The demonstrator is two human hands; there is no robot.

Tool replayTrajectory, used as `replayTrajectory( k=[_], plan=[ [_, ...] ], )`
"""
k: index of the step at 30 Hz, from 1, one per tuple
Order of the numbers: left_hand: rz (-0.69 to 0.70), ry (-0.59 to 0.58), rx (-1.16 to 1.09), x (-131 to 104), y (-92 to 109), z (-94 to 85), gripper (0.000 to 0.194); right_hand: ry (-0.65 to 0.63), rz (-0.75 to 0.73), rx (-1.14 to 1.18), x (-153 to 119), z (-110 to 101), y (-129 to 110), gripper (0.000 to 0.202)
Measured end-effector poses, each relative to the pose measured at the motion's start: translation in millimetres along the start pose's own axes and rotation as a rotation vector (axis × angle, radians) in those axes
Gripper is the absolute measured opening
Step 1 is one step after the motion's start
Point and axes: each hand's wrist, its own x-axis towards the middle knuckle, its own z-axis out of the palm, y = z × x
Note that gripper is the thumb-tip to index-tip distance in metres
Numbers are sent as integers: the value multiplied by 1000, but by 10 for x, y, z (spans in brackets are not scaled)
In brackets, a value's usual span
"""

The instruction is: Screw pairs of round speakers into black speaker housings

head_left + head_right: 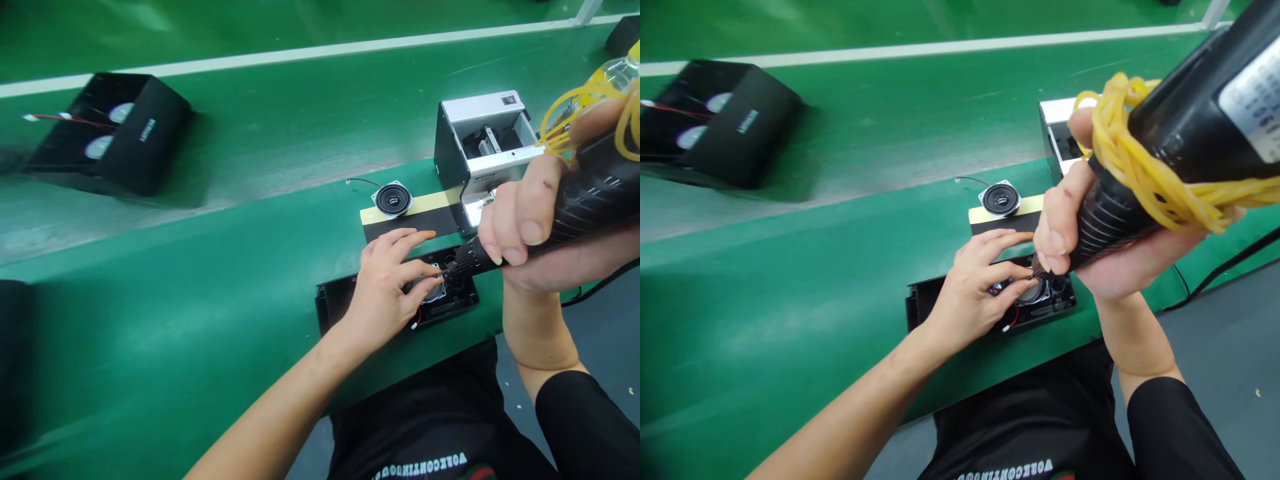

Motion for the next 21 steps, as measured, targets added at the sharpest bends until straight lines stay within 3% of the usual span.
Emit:
replayTrajectory(
  k=[4, 9, 13, 17, 21],
  plan=[
    [29, 26, 20, -11, 10, 10, 18, -9, 7, 23, 16, -11, 15, 62],
    [29, 18, 35, 7, 30, 36, 16, -287, 99, -58, 65, -167, -62, 57],
    [78, -54, 24, 13, 14, -13, 19, -186, 91, -16, 65, -141, -46, 52],
    [45, -143, 36, -38, -41, -142, 45, -41, 107, 109, 78, -37, 48, 55],
    [15, -106, 82, -61, -87, -198, 34, -61, 133, 90, 120, -29, 69, 54]
  ],
)
